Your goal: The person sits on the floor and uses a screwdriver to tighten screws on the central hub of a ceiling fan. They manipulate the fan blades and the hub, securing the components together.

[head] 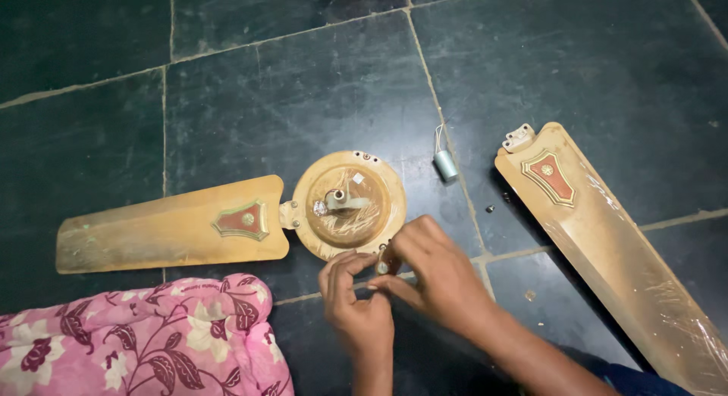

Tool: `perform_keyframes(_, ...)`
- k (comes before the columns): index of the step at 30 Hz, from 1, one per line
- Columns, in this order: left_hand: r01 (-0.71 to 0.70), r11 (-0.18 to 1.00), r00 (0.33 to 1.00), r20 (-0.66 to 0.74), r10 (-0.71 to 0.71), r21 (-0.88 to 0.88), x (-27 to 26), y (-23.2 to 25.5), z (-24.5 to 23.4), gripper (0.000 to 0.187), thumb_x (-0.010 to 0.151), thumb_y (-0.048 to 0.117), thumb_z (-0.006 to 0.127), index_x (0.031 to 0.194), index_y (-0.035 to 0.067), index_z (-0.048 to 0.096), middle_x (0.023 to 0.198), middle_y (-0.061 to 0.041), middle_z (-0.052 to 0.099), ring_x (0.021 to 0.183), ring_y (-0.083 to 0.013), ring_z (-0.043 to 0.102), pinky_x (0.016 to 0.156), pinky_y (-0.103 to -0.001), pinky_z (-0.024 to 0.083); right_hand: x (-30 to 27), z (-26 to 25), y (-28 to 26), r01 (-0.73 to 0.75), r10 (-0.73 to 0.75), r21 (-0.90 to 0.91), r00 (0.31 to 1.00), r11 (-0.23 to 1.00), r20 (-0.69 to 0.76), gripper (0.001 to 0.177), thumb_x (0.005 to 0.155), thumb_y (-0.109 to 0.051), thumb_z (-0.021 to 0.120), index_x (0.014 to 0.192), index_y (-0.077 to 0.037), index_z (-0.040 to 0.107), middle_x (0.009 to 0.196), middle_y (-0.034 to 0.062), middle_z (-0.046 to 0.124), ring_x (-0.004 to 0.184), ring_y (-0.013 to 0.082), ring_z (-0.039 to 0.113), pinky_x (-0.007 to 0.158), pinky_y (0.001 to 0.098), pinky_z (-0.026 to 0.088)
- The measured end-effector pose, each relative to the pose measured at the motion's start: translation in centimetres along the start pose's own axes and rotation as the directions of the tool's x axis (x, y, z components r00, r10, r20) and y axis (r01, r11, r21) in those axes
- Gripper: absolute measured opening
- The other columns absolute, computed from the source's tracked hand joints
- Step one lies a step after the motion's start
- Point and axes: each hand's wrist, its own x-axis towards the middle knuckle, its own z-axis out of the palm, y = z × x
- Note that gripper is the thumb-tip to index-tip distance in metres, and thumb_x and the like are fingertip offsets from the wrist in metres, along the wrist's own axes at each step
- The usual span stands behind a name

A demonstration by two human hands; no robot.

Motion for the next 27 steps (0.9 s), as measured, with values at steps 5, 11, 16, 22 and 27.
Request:
perform_keyframes(5, 0.001, 0.999, 0.997, 0.080, 0.002, -0.046, 0.0, -0.5, 0.0, 0.030, 0.076, 0.000, 0.076, 0.104, 0.001, 0.066, 0.119, -0.013, 0.068, 0.123, -0.0319, 0.063, 0.101, -0.040, 0.051, 0.0, -1.0, 1.2, 0.039, -0.041, 0.015, 0.990, 0.999, 0.137, 0.036, 0.079, -0.008, 0.076, 0.115, -0.011, 0.076, 0.110, 0.0094, 0.069, 0.104, 0.0302, 0.064, 0.084, 0.0403, 0.054)
perform_keyframes(11, 0.002, 0.964, 0.974, 0.219, -0.062, 0.265, 0.4, -0.8, 0.3, 0.078, 0.077, 0.020, 0.083, 0.145, 0.002, 0.049, 0.150, -0.016, 0.048, 0.142, -0.0397, 0.041, 0.115, -0.050, 0.035, -0.2, -0.9, 2.9, -0.152, 0.146, -0.044, 0.983, 0.987, -0.114, 0.021, 0.083, -0.013, 0.078, 0.103, -0.007, 0.074, 0.096, 0.0069, 0.070, 0.084, 0.0236, 0.071, 0.071, 0.0354, 0.056)
perform_keyframes(16, 0.137, 0.741, 0.775, 0.394, -0.494, 0.658, 0.8, -0.2, 0.7, 0.112, 0.077, 0.035, 0.084, 0.162, 0.008, 0.016, 0.174, -0.005, 0.005, 0.153, -0.0372, 0.007, 0.116, -0.063, 0.017, 0.1, -1.3, 4.9, -0.395, 0.369, -0.152, 0.913, 0.906, -0.176, 0.033, 0.074, -0.029, 0.086, 0.085, -0.001, 0.071, 0.075, 0.0105, 0.066, 0.060, 0.0255, 0.066, 0.055, 0.0383, 0.051)
perform_keyframes(22, 0.147, 0.713, 0.723, 0.417, -0.550, 0.686, 0.8, -0.2, 0.8, 0.114, 0.079, 0.037, 0.084, 0.163, 0.009, 0.011, 0.174, -0.004, -0.002, 0.155, -0.0374, 0.002, 0.116, -0.069, 0.014, -0.7, 0.7, 4.5, -0.391, 0.354, -0.382, 0.920, 0.838, -0.166, 0.057, 0.076, -0.056, 0.079, 0.060, -0.003, 0.066, 0.061, 0.0119, 0.064, 0.049, 0.0316, 0.063, 0.048, 0.0441, 0.048)
perform_keyframes(27, 0.127, 0.828, 0.910, 0.268, -0.316, 0.546, 0.4, -0.9, 1.0, 0.089, 0.068, 0.025, 0.088, 0.149, 0.017, 0.052, 0.164, -0.010, 0.035, 0.151, -0.0459, 0.022, 0.108, -0.068, 0.023, -1.4, 2.4, 2.6, -0.444, 0.445, -0.224, 0.894, 0.868, -0.047, 0.056, 0.080, -0.054, 0.076, 0.057, -0.003, 0.067, 0.059, 0.0134, 0.065, 0.049, 0.0338, 0.064, 0.049, 0.0461, 0.050)
